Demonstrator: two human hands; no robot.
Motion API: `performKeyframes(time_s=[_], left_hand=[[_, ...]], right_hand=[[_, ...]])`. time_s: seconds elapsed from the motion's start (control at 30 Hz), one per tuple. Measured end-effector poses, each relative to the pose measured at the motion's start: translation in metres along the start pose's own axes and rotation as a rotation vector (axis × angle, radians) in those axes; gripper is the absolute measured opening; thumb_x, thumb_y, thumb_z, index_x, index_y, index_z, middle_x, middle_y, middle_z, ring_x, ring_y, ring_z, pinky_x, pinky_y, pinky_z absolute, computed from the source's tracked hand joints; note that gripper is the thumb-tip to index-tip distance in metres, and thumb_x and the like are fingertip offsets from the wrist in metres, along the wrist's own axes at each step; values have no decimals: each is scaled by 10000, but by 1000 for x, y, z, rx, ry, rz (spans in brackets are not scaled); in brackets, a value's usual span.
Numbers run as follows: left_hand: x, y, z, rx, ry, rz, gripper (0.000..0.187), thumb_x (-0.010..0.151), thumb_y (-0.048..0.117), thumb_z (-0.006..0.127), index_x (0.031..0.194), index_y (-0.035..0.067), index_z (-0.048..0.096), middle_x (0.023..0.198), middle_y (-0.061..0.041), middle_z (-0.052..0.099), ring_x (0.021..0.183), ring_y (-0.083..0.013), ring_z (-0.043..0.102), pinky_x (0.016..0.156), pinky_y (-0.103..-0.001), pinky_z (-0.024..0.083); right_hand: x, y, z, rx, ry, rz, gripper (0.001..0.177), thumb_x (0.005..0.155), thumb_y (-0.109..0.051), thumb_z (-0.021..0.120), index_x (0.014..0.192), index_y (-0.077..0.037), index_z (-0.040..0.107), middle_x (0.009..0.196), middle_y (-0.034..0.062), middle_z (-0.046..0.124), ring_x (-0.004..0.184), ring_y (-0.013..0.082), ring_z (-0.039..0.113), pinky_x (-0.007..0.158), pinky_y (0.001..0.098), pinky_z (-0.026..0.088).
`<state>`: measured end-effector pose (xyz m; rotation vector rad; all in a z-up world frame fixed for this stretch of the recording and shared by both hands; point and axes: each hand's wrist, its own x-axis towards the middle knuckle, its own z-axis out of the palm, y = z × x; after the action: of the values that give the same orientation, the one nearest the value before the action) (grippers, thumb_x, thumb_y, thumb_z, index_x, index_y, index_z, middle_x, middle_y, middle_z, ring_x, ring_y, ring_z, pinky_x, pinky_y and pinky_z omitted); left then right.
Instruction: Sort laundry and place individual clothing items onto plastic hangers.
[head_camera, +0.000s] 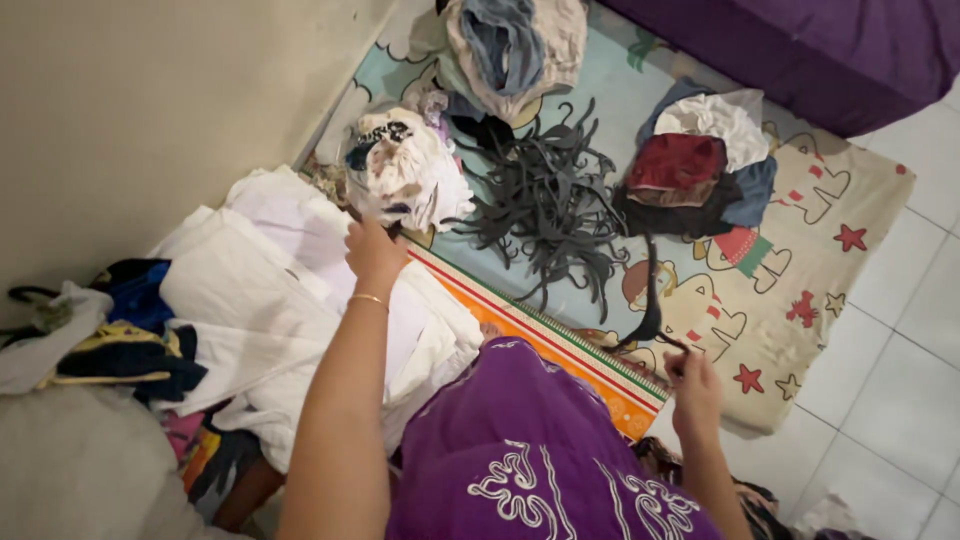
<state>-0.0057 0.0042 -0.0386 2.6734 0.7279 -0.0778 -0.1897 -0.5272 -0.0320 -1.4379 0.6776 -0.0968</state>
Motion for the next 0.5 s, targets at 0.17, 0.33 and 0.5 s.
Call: performKeyframes(time_s=[0.17,0.33,0.5], left_hand=[[-61,-34,36,75,-241,-48,636,796,403,777,1292,66,565,1310,-200,534,1209,-405,541,929,-542,515],[-124,-61,47,85,-445,-67,575,819,465,745,1255,104,645,1358,-184,523,1259,-387,522,1005,-516,497],[-160,-80,46,-19,-499,-126,579,801,466,737,1264,127,657,1368,-181,518,1260,-387,515,1014,-506,490]], right_hand=[[12,26,-5,-192,-56,78,375,1119,-311,478,1059,15,654,1023,57,677,912,133,591,845,275,505],[33,45,8,-386,-159,282,357,1080,-287,511,1038,20,687,950,96,668,834,174,603,764,320,523],[41,60,34,-482,-324,334,377,1047,-270,484,982,29,703,922,101,727,821,171,649,765,313,515]])
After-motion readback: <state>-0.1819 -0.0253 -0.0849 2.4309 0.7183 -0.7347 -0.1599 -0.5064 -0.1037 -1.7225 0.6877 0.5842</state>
